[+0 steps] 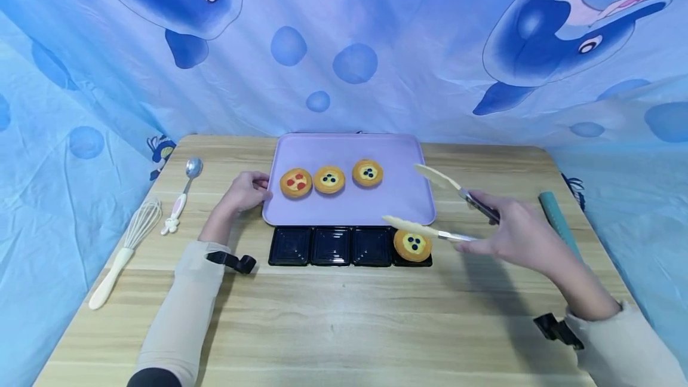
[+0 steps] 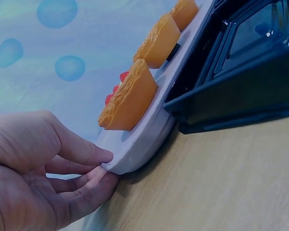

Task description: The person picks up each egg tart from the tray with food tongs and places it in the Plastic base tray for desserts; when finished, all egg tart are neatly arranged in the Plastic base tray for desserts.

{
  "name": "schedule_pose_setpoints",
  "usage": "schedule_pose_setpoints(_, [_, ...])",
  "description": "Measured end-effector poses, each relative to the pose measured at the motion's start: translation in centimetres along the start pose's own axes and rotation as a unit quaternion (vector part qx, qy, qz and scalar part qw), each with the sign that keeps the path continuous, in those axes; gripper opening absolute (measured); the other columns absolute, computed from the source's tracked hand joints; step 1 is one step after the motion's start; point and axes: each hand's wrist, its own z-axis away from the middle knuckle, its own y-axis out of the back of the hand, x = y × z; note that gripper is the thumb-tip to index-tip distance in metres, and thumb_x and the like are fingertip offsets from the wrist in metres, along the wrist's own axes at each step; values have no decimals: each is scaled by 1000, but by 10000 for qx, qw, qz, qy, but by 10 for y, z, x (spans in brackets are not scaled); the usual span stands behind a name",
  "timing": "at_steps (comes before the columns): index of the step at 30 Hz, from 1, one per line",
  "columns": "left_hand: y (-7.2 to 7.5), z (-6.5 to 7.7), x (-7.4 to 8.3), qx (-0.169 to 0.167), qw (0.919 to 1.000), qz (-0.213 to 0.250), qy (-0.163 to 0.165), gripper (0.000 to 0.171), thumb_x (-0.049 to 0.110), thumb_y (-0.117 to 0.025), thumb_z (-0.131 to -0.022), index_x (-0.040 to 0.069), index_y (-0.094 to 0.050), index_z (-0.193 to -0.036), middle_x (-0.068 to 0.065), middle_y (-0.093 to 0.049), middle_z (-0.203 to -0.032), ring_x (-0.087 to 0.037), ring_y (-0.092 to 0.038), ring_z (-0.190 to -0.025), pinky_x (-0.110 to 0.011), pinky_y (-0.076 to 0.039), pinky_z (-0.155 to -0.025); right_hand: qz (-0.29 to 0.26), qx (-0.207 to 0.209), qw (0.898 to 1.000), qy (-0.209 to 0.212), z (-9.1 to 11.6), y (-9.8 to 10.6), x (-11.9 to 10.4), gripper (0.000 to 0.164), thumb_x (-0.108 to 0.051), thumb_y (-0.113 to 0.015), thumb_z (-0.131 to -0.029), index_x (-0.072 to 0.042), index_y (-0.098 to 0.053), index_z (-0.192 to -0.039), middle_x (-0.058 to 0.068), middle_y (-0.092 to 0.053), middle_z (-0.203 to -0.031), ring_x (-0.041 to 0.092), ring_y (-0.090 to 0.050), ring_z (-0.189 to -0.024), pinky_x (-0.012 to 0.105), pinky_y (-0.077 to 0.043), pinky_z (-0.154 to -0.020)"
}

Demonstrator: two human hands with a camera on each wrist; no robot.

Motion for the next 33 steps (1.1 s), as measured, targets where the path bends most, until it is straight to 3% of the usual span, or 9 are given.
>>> schedule_pose_setpoints(5, [-1, 0, -4, -3, 9999, 94, 55, 44, -4, -61, -84, -11, -56, -127, -21, -61, -109, -30, -58, -97, -33, -52, -80, -185, -126, 9995, -243, -30, 3, -8, 99, -49, -91, -64, -7, -52, -144, 16, -65, -88, 18, -38, -54, 31, -30, -45])
schedule_pose_setpoints(11, [-2, 1, -3, 5, 9997, 220, 51, 44, -4, -62, -84, -11, -56, -127, -22, -61, -109, -31, -59, -96, -33, -53, -80, -344, -272, 9990, -111, -71, -14, -9, 98, -51, -89, -65, -7, -51, -144, 4, -50, -59, 13, -29, -47, 31, -30, -46])
schedule_pose_setpoints(13, [-3, 1, -2, 34, 9998, 216, 18, 44, -4, -62, -83, -11, -57, -126, -21, -61, -108, -30, -59, -96, -32, -52, -80, -440, -393, 9982, -130, -82, -21, -8, 101, -54, -89, -65, -5, -51, -144, 4, -47, -59, 14, -30, -46, 32, -34, -50])
schedule_pose_setpoints(16, [-4, 0, -1, 63, 9997, 219, 19, 43, -4, -61, -83, -10, -58, -125, -20, -61, -107, -29, -59, -95, -32, -51, -79, -595, -570, 9964, -218, -97, -31, -6, 105, -59, -87, -62, -4, -51, -144, 9, -57, -74, 18, -36, -51, 36, -37, -57])
schedule_pose_setpoints(20, [-3, -4, 0, 66, 9996, 272, 47, 43, -4, -61, -83, -10, -58, -125, -20, -61, -107, -29, -58, -95, -31, -51, -79, -709, -723, 9943, -327, -110, -43, 0, 111, -64, -86, -60, -3, -49, -145, 13, -60, -86, 18, -36, -52, 35, -36, -55])
schedule_pose_setpoints(27, [-2, -2, -1, 39, 9991, 420, 12, 41, -4, -61, -82, -11, -58, -122, -18, -61, -102, -25, -59, -88, -29, -53, -73, -802, -929, 9920, -287, -122, -61, 8, 101, -47, -91, -65, 3, -49, -143, 7, -48, -74, 18, -35, -56, 33, -34, -54])
schedule_pose_setpoints(33, [0, -4, -5, 70, 9993, 351, 72, 42, -4, -61, -83, -11, -58, -125, -20, -60, -106, -28, -59, -92, -29, -52, -74, -707, -1158, 9902, -330, -130, -69, 7, 104, -48, -90, -66, 7, -46, -143, 4, -38, -66, 18, -33, -55, 33, -33, -51])
